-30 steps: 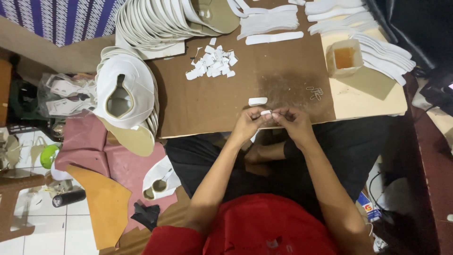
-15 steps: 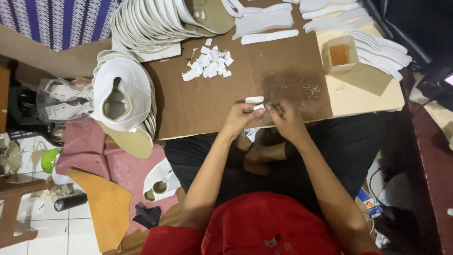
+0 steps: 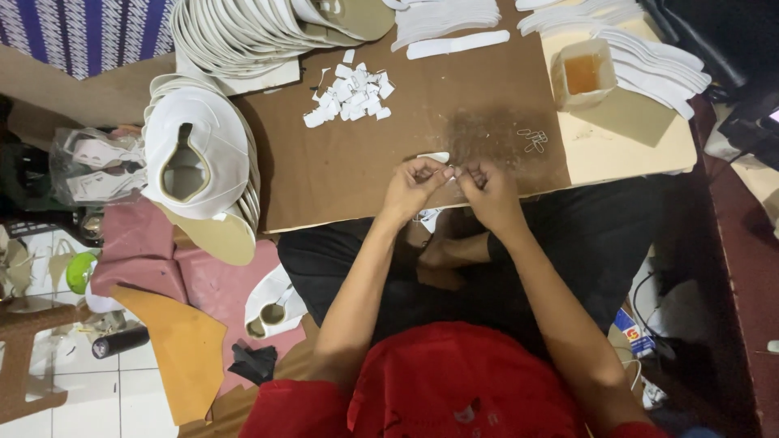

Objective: Applying adhesive to small white shoe components and organizing them on a workspace board.

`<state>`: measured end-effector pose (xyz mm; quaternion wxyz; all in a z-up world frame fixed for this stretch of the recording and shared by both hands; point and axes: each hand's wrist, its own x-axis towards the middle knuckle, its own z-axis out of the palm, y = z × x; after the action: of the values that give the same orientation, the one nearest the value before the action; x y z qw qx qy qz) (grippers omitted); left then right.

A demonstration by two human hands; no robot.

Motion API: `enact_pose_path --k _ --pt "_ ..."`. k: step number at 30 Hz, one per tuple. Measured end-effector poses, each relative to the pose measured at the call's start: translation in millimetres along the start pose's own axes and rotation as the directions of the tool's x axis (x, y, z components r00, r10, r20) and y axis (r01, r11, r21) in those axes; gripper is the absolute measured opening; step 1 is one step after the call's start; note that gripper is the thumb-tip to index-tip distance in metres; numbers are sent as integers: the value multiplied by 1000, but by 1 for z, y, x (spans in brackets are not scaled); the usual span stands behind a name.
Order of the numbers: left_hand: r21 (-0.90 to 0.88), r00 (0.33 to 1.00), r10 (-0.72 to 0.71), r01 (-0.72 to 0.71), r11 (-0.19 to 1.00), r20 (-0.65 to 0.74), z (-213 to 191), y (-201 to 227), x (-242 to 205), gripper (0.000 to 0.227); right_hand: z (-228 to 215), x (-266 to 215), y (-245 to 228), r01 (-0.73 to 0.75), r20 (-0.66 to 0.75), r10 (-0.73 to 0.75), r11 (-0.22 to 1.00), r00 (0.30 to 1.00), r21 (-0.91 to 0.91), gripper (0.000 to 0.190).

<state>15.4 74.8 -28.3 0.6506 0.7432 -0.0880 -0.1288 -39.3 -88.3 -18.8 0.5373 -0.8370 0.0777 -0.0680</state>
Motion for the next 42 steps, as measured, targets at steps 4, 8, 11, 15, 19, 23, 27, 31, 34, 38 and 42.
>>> enact_pose_path --k 4,8,11,15,19,23,27,31,34,38,42 --pt "-22 1000 0 -1 1000 -8 0 -3 1 12 1 -3 3 75 18 -74 996 997 -39 21" --pt "48 1000 -4 4 999 5 -6 -21 8 12 -3 -2 0 84 122 -83 996 989 -2 19" --pt "83 1000 -20 18 996 23 -9 -21 7 13 -6 -3 2 35 167 -39 999 985 24 19" --pt "-92 994 -89 94 991 57 -9 -16 1 16 -6 1 -12 19 125 -21 1000 992 18 16" --pt "-138 992 -85 98 986 94 -10 4 -6 20 -8 4 -8 -25 129 17 998 992 61 19" --pt "-66 995 -52 58 996 81 -15 4 -6 17 -11 5 -10 -23 172 9 997 985 78 20" --pt "-49 999 -39 38 998 -18 -5 -50 4 15 -8 7 -11 34 183 -38 999 982 25 17" --pt "-213 988 -94 67 975 -122 12 -43 0 15 -3 16 3 87 190 -75 995 979 -53 18" --pt "-220 986 -147 128 967 -74 1 -51 9 17 -6 20 9 32 200 -30 999 979 -7 19" --pt "-92 995 -100 97 991 -26 -17 -17 19 14 -2 25 11 -42 202 37 999 979 16 20" --pt "51 959 -54 71 996 -278 -35 -25 42 13 9 29 25 -105 88 98 991 991 82 33"
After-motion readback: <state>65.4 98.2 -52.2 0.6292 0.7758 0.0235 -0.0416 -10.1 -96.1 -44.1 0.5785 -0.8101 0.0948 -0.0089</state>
